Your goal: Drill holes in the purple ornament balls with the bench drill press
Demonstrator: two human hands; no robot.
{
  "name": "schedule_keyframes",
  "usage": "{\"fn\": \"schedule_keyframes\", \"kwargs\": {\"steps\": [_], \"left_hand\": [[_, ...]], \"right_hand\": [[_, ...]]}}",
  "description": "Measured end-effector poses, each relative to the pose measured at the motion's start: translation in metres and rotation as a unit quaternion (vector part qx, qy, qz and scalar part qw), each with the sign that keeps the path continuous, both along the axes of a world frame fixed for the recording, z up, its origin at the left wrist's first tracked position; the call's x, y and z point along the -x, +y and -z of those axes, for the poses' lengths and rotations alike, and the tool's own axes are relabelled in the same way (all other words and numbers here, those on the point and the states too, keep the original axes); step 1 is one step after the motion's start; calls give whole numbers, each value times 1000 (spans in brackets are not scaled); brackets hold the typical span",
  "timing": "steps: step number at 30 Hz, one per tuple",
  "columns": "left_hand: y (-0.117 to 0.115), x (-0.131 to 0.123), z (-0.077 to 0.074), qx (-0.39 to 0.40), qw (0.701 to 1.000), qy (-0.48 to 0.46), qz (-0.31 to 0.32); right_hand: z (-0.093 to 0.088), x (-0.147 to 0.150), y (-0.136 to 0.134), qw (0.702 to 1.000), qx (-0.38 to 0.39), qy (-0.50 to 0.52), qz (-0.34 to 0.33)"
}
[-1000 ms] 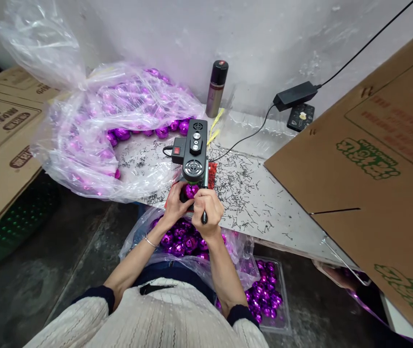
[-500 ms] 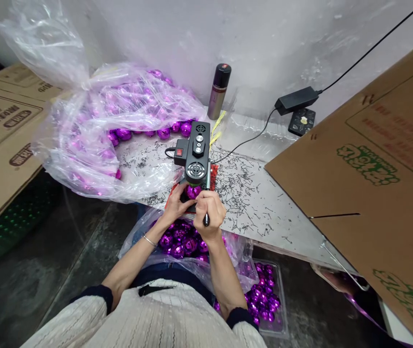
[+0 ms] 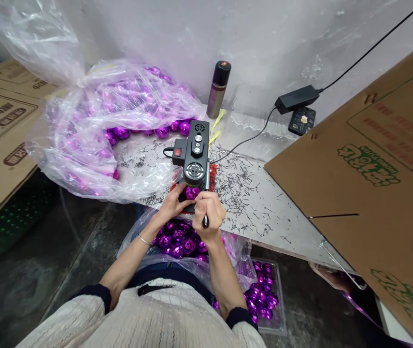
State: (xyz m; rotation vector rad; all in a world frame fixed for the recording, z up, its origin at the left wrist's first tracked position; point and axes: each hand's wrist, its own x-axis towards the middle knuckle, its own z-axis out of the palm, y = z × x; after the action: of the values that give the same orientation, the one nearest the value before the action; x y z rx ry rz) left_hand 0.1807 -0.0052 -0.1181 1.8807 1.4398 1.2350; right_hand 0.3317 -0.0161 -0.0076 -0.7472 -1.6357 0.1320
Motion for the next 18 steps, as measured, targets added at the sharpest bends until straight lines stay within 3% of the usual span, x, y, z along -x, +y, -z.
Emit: {"fn": "schedule_keyframes", "kwargs": {"steps": [9, 18], "left_hand": [[-1, -3, 10, -30, 999, -23, -9], [-1, -2, 10, -31, 999, -32, -8]], "right_hand": [[2, 1, 0, 1000, 3, 5, 7], [40, 1, 0, 1000, -7, 9, 13]]}}
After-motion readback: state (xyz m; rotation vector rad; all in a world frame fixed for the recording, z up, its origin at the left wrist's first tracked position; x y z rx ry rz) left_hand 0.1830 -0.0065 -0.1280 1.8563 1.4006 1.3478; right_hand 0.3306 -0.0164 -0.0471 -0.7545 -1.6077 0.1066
